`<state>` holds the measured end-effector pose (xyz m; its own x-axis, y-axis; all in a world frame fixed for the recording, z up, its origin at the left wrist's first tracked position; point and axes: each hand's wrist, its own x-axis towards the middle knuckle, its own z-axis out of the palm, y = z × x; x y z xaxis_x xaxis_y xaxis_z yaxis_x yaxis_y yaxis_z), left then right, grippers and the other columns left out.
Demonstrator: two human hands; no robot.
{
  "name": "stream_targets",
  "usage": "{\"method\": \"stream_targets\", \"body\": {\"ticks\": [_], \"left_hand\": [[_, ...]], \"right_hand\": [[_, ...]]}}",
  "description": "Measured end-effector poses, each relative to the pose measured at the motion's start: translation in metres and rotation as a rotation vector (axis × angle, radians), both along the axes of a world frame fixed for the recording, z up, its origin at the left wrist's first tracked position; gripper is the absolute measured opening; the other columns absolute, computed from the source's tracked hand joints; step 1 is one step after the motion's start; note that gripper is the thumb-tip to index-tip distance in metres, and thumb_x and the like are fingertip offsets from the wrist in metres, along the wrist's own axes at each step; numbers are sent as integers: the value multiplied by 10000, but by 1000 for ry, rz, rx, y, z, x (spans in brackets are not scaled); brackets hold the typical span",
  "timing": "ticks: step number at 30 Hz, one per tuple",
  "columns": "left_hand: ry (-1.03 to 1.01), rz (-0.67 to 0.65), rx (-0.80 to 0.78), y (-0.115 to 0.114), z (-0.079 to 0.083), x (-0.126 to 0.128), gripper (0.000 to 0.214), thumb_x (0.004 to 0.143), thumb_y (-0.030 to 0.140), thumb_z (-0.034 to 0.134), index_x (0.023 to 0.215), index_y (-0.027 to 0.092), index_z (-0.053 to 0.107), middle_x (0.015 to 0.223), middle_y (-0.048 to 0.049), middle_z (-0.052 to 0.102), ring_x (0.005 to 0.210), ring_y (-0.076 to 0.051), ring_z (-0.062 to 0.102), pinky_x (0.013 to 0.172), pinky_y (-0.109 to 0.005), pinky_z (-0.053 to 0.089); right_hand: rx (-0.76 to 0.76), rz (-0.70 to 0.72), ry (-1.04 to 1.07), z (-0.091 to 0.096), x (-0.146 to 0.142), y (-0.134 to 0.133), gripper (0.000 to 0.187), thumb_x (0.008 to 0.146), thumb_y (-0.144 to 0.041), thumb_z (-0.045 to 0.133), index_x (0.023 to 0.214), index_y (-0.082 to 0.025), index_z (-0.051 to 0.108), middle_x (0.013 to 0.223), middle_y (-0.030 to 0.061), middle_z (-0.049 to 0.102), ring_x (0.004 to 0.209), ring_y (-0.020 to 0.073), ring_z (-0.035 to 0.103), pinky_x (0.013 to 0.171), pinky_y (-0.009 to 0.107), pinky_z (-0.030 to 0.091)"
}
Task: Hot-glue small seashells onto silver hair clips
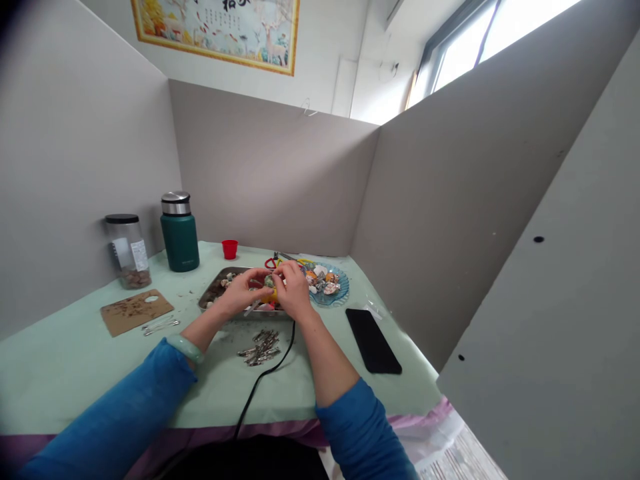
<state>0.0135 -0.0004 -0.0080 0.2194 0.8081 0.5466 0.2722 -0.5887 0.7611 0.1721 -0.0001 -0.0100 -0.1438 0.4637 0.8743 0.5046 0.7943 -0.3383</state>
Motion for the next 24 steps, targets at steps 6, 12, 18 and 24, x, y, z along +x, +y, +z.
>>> {"method": "stream_targets", "body": {"ticks": [6, 12, 18, 24], "left_hand": [[13, -12, 13, 3, -3, -1, 363, 674, 271, 661, 1020, 165, 635, 1058, -86, 670, 945, -220, 630, 815, -356, 517], [7, -2, 21, -1, 0, 0, 364, 690, 328, 671, 1002, 144, 645, 1038, -99, 675, 922, -223, 640, 797, -344, 527], [-56, 13, 35, -3, 2, 0, 317, 755, 413, 629, 937, 153, 645, 948, -83, 684, 831, -193, 643, 735, -318, 536], [-87, 100, 51, -1, 1, -2, 269, 741, 413, 641, 832, 161, 639, 853, -60, 682, 758, -177, 632, 703, -302, 524]], "right_hand": [[-6, -7, -13, 0, 0, -1, 84, 849, -162, 492, 825, -193, 566, 946, 66, 548, 934, 186, 540, 830, 323, 447], [-8, -20, -40, 0, 0, -2, 93, 866, -172, 482, 837, -196, 567, 959, 76, 552, 939, 192, 541, 840, 324, 444], [3, -46, -101, -1, 0, -2, 101, 883, -177, 477, 874, -188, 577, 993, 82, 555, 945, 193, 536, 842, 320, 432], [4, -52, -100, -1, 0, -2, 107, 894, -203, 476, 872, -191, 581, 982, 81, 556, 945, 195, 533, 841, 325, 429]]}}
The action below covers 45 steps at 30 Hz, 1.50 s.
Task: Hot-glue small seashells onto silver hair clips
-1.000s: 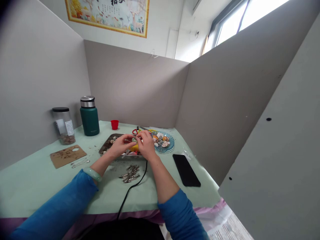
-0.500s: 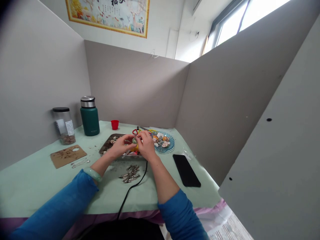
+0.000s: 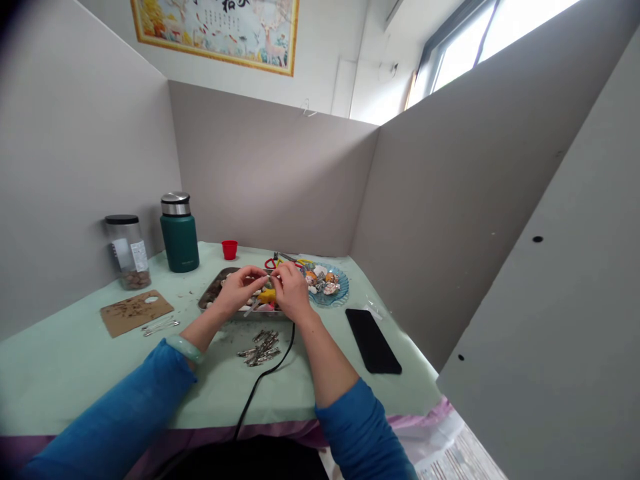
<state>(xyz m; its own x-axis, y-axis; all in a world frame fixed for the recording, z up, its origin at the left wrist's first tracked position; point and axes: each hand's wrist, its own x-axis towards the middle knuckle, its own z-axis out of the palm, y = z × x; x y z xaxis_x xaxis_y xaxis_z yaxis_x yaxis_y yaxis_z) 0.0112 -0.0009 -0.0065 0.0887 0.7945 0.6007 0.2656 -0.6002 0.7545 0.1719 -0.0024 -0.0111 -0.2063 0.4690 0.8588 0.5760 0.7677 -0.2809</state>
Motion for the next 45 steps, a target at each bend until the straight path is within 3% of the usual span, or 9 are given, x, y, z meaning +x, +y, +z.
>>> {"method": "stream_targets", "body": {"ticks": [7, 16, 21, 32, 37, 41, 45], "left_hand": [[90, 1, 12, 4, -3, 1, 326, 651, 403, 723, 878, 181, 648, 914, -55, 688, 833, -195, 621, 778, -331, 504], [147, -17, 51, 5, -5, 0, 315, 682, 325, 679, 968, 193, 678, 984, -59, 689, 895, -203, 615, 802, -330, 489], [189, 6, 115, 3, -2, 0, 265, 676, 294, 679, 925, 206, 696, 912, -39, 664, 845, -187, 595, 766, -311, 486], [57, -47, 35, 3, -3, 0, 352, 678, 326, 697, 1005, 199, 678, 953, -53, 689, 801, -180, 599, 758, -315, 502], [21, -68, 14, 0, 1, 0, 384, 684, 323, 693, 1043, 189, 671, 1007, -66, 691, 880, -199, 617, 815, -333, 500], [19, -136, 1, -2, 2, 0, 414, 711, 339, 679, 1094, 181, 658, 976, -63, 693, 849, -192, 623, 787, -321, 509], [-4, -208, -12, 0, 1, 0, 413, 749, 337, 657, 1130, 177, 639, 961, -63, 682, 835, -183, 618, 787, -318, 505]], "right_hand": [[-10, -12, 36, 0, 0, 1, 87, 871, -172, 487, 862, -190, 571, 964, 76, 555, 918, 191, 538, 824, 320, 437], [11, 18, 15, -1, -2, 1, 104, 887, -191, 471, 864, -196, 573, 963, 78, 563, 930, 192, 545, 826, 317, 442], [10, 39, 17, -1, -2, 1, 113, 891, -197, 471, 867, -198, 582, 964, 77, 566, 925, 187, 547, 831, 319, 446], [-21, 10, 123, 1, -2, 0, 181, 931, -270, 421, 959, -192, 582, 942, 72, 599, 895, 184, 560, 815, 311, 444], [-197, 51, 235, 1, 0, 5, 279, 943, -367, 387, 863, -196, 591, 836, 43, 618, 798, 169, 574, 722, 279, 458], [-426, 194, 339, -1, 1, 9, 305, 910, -458, 431, 900, -201, 594, 697, -4, 584, 621, 139, 553, 598, 252, 458], [-533, 322, 397, 1, 1, 8, 308, 869, -473, 486, 965, -202, 598, 645, -27, 547, 572, 123, 533, 546, 235, 444]]}}
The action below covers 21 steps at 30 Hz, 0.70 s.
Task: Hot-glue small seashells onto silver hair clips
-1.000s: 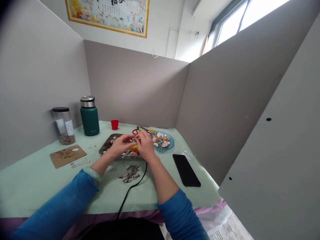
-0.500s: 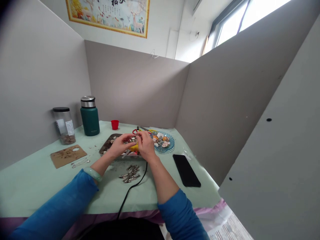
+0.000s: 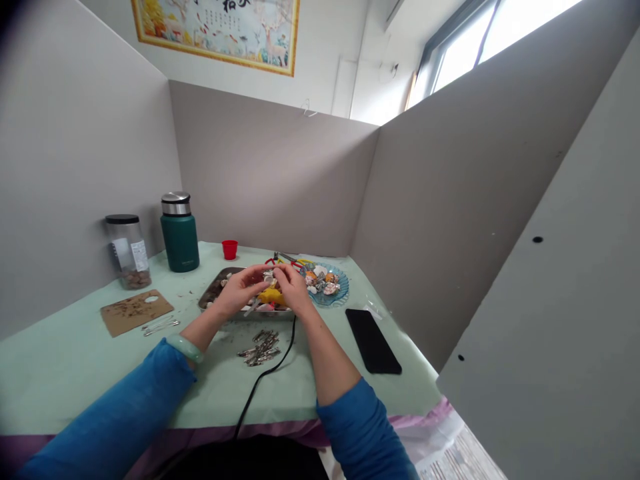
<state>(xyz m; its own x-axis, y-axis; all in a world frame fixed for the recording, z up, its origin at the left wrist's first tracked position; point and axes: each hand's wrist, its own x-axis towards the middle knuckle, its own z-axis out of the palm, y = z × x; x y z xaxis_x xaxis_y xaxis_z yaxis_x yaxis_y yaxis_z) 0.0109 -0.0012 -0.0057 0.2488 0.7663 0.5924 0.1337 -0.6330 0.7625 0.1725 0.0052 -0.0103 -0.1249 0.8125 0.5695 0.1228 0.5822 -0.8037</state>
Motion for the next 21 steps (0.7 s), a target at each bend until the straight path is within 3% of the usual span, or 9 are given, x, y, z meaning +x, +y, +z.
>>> {"method": "stream_targets", "body": {"ticks": [7, 12, 17, 21], "left_hand": [[-224, -146, -159, 3, -3, 1, 484, 727, 390, 696, 1130, 155, 565, 969, -80, 664, 932, -208, 617, 808, -325, 497], [-243, -196, -226, -4, 0, 3, 464, 750, 421, 676, 1102, 150, 542, 893, -57, 659, 802, -163, 619, 755, -297, 492], [-212, -134, -257, -8, 4, 3, 472, 746, 455, 661, 1081, 143, 545, 770, -23, 643, 713, -144, 607, 701, -281, 490], [-181, -77, -267, -8, 5, 3, 505, 713, 481, 679, 1072, 141, 576, 757, -24, 650, 684, -150, 608, 669, -281, 493]], "right_hand": [[-22, 25, 11, 4, 0, -3, 295, 828, -432, 541, 990, -194, 605, 730, -7, 569, 633, 123, 528, 562, 227, 445], [13, -24, -14, 4, 0, -4, 287, 815, -412, 559, 990, -193, 617, 829, 22, 616, 721, 146, 567, 622, 245, 472], [15, -12, 25, 4, -2, -4, 269, 806, -409, 569, 937, -179, 615, 834, 29, 627, 755, 158, 598, 691, 269, 484], [9, -42, 17, 4, -1, -3, 265, 809, -427, 565, 880, -177, 619, 793, 18, 616, 707, 145, 572, 651, 254, 468]]}}
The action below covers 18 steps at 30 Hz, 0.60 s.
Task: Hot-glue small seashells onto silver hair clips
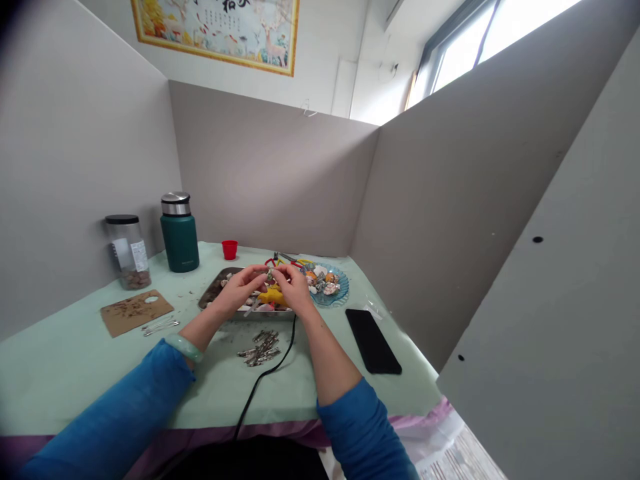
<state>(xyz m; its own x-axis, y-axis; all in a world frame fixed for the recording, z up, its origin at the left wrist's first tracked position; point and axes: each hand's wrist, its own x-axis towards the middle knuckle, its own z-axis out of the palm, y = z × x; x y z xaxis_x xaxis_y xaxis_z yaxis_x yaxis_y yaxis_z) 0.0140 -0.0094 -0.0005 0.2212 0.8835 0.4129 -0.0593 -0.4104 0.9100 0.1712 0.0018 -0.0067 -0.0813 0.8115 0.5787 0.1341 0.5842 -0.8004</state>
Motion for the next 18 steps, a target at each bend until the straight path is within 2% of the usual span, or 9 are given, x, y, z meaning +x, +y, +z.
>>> {"method": "stream_targets", "body": {"ticks": [7, 12, 18], "left_hand": [[47, 73, 9, 2, 0, -1, 516, 767, 544, 586, 1043, 112, 638, 626, -9, 608, 633, -150, 579, 661, -279, 478], [19, 5, 11, 0, 0, 0, 512, 780, 494, 597, 1127, 119, 569, 617, 8, 603, 635, -147, 586, 681, -294, 490], [-60, -101, -4, -2, -1, 2, 392, 661, 321, 736, 948, 160, 523, 753, -17, 666, 639, -126, 610, 658, -271, 493]], "right_hand": [[-19, -44, -53, 0, 1, 0, 300, 820, -465, 545, 782, -174, 606, 660, -10, 561, 591, 123, 515, 579, 242, 416], [-34, -107, -121, -2, 3, 4, 352, 854, -496, 490, 695, -190, 561, 568, -25, 527, 544, 125, 507, 550, 241, 397], [-17, -196, -171, -8, 5, 12, 449, 881, -547, 415, 605, -203, 501, 539, -11, 524, 531, 136, 506, 516, 243, 386]]}}
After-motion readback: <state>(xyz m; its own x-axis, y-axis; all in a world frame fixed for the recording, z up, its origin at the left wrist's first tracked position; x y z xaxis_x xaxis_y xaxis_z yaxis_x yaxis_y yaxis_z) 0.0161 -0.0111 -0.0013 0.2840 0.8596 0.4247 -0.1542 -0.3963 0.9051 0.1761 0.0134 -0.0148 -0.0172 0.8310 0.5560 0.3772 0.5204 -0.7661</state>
